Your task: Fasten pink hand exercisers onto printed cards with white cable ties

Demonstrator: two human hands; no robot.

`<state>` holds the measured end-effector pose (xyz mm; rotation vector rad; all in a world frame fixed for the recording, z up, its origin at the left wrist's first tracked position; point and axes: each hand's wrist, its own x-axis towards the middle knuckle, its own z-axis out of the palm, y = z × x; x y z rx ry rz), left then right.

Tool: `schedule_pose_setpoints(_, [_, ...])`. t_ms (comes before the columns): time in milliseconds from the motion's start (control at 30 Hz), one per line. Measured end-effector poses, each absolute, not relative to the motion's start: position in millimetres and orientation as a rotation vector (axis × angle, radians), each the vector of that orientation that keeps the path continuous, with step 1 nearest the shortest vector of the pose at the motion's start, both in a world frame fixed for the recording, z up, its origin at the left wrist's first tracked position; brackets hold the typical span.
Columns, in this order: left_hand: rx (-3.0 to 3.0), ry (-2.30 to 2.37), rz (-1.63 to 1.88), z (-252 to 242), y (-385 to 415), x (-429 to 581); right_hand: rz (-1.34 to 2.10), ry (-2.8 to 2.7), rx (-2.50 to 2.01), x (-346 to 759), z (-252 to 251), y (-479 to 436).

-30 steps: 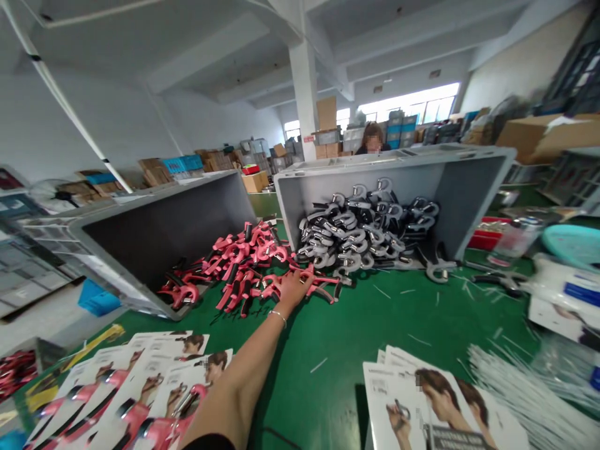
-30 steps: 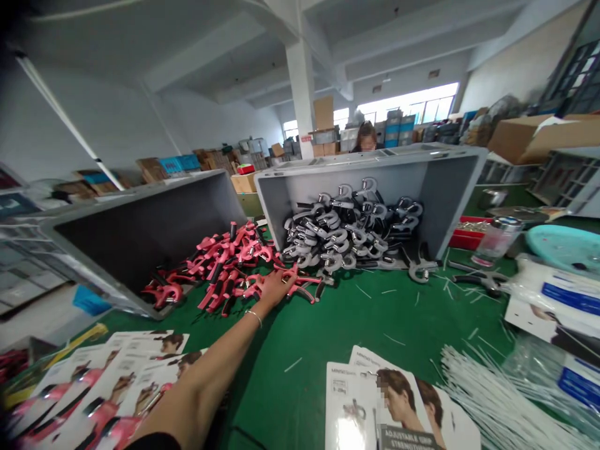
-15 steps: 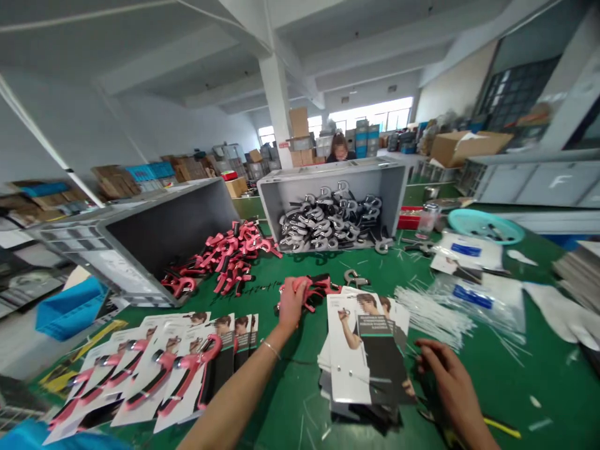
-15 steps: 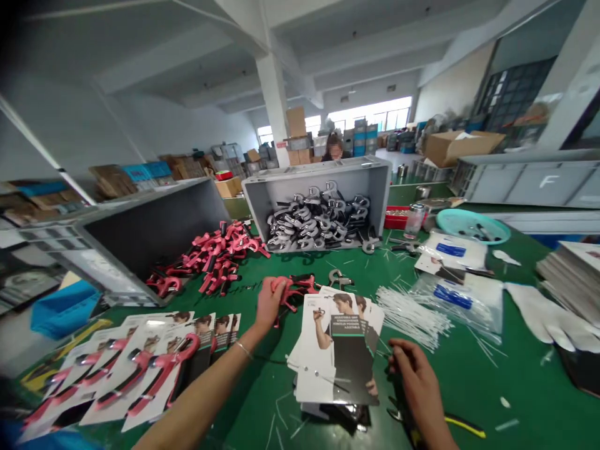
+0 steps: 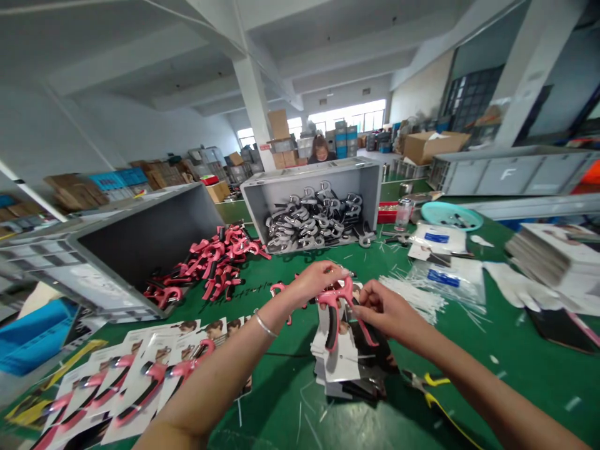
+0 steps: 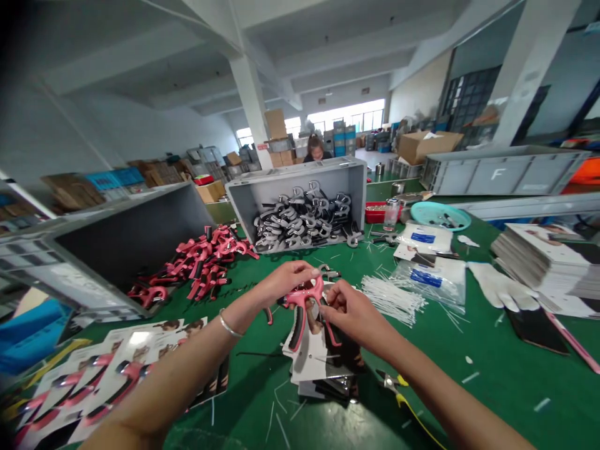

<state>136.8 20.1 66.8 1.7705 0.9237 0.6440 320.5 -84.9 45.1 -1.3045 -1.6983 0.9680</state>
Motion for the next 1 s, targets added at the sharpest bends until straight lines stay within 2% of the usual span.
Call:
schedule_pose_setpoints(167, [1.690, 0.881, 0.632, 41.4, 20.0, 116.2, 1.201, -1.584, -1.355, 334.5, 20.3, -72.5])
schedule_pose_setpoints(367, [1.859, 0.886, 0.762, 4.9, -14.8, 99.4, 1.226, -1.673, -1.415, 337.2, 2.5, -75.1])
schedule_pose_setpoints(433, [1.979, 0.903, 0.758, -2.1, -26.0, 97.7, 1.138, -1.790, -1.516, 337.3, 2.4, -83.2])
schedule_pose_setpoints(533, [2.076, 0.924, 0.748, -5.6, -32.3, 95.9, 0.686, -1.991, -1.705, 337.2, 6.4, -99.9])
schedule_pose_setpoints(600, [2.104, 0.985, 0.820, -4.7, -28.9, 98.1, 0.450, -2.085, -1.670, 335.4, 9.1, -109.8])
schedule_pose_setpoints(733, [2.136, 1.063, 0.921, 0.2, -19.3, 117.2, 0.513, -2.210, -1.436, 327.5, 6.7, -114.7])
schedule_pose_setpoints(1000, [2.093, 1.076, 0.919, 3.6, -36.4, 143.9, 0.607, -2.029, -1.393, 321.9, -10.7, -94.0])
